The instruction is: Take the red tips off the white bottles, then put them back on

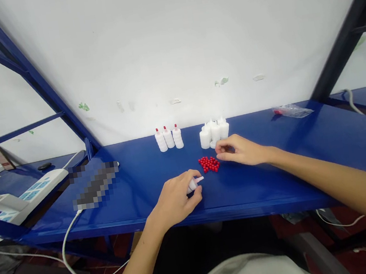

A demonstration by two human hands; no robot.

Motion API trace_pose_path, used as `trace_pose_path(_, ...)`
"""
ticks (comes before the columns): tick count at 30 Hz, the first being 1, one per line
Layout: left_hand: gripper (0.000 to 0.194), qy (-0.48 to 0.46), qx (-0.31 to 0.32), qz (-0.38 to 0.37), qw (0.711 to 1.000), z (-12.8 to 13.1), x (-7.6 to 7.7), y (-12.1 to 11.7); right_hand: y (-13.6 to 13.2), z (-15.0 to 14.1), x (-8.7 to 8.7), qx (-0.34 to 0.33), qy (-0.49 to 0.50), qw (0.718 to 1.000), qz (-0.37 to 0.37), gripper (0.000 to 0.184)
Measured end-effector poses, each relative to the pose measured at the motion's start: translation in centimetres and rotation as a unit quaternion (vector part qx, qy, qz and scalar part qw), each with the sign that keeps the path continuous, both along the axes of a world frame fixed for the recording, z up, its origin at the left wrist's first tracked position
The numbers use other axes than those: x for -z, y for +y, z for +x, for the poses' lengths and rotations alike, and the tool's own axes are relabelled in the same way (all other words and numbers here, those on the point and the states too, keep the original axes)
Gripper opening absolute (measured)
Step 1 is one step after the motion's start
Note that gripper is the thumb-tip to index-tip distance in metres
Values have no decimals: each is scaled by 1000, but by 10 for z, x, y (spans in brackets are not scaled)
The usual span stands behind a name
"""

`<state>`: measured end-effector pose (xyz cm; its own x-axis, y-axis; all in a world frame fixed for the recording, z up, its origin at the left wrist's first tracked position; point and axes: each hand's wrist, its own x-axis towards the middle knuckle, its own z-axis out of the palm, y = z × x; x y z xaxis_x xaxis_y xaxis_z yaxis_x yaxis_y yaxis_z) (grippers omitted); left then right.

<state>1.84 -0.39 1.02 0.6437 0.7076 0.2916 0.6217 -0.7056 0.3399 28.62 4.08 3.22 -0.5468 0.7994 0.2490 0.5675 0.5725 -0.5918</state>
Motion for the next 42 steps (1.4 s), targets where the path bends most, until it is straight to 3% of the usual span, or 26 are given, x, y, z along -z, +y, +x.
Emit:
trace_pose_path(6, 35, 5, 23, -8, 1000, 2, -2, -1, -27, -35, 10, -92, -16, 991, 95, 21)
trace_pose_path(12, 60, -17, 31, -22, 999, 0, 0, 0, -31, -40, 17, -118, 61, 987, 94, 16)
trace_pose_path(15, 64, -42, -7, -26, 999, -1, 1, 0, -22, -31, 16, -60, 123, 985, 106, 17)
trace_pose_path(19, 23, -53, -26, -26, 998, 0, 2, 2, 5, -8, 14, 137, 187, 958, 168, 17)
trace_pose_path(21, 26, -56, -26, -21, 998, 0, 2, 3, 21, 4, 14, 218, 183, 944, 166, 14)
trace_pose_path(23, 28, -61, -24, -18, 998, 0, 2, 3, 33, 12, 15, 256, 153, 944, 143, 14)
trace_pose_path(29, 27, -60, -10, -25, 998, -2, 3, 3, 41, 8, 16, 270, 64, 955, 106, 14)
trace_pose_path(42, 26, -72, -7, -33, 997, -1, 3, 4, 46, 11, 21, 252, 37, 961, 109, 18)
